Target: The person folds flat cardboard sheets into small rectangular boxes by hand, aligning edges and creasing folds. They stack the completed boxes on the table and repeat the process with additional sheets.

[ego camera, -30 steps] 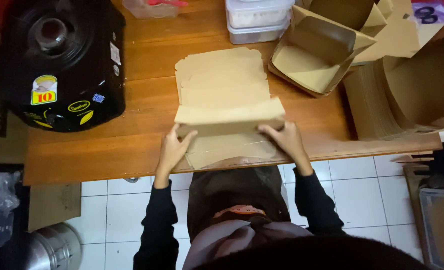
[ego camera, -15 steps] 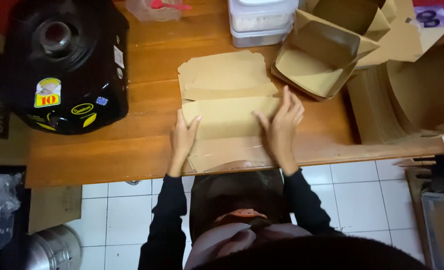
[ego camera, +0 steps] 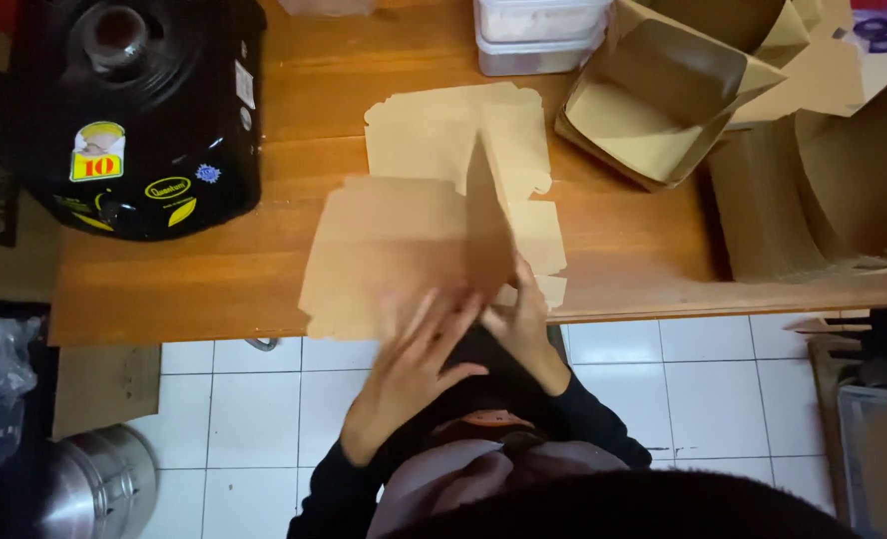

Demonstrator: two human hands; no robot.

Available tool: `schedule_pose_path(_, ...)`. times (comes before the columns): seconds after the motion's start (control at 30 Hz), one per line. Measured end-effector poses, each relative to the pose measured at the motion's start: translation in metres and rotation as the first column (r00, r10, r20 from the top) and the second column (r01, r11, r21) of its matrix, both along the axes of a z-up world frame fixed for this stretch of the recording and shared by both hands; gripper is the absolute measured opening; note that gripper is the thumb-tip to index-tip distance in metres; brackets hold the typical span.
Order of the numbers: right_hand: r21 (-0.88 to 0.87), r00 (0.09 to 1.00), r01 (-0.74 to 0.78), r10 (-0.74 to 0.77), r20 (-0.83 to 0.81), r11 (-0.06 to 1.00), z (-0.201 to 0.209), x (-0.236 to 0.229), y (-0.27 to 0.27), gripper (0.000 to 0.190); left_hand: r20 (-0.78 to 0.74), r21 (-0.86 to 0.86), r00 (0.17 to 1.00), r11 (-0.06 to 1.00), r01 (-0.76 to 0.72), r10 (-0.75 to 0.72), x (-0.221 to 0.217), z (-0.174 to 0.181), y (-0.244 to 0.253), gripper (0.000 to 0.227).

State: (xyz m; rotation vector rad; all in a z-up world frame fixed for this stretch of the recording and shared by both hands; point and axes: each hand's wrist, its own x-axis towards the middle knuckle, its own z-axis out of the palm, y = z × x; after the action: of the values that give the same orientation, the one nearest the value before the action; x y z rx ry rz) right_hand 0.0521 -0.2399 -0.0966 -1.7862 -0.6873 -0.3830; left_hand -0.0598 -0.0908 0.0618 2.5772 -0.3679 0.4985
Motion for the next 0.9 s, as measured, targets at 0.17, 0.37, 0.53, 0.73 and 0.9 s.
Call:
schedule_pose_path(0.17, 0.130, 0.965, -0.119, 0.146, -0.218, 0.984, 0.059, -0.007, -0.003, 0.037, 0.021, 0.573, 0.958, 0.782, -0.246, 0.286, -0.027, -0.039, 0.031, 0.081)
schedule_pose_path(0.37, 0.250, 0.802, -0.143, 0.260, -0.537, 0.957, 0.053, -0.019, 0.001, 0.074, -0.184, 0.283, 0.973, 0.956, -0.081, 0.137, 0.001, -0.110, 0.029, 0.064)
schedule_pose_path(0.53, 0.219, 0.759, -0.046, 0.177, -0.626, 0.975, 0.061, -0.010, -0.006, 0.079, -0.287, 0.004, 0.957, 0.999, 0.035, -0.032, 0.011, -0.106, 0.020, 0.057)
schedule_pose_path(0.73, 0.139, 0.767, 0.073, 0.034, -0.641, 0.988, 0.061, 0.065, -0.043, 0.060, -0.109, 0.370, 0.979, 0.921, -0.118, 0.170, -0.010, -0.065, 0.060, 0.104)
schedule_pose_path(0.9, 0.398, 0.604, -0.074, 0.359, -0.712, 0.914, 0.082, 0.108, -0.057, 0.050, -0.066, 0.426, 0.988, 0.899, -0.101, 0.142, -0.015, -0.076, 0.080, 0.082)
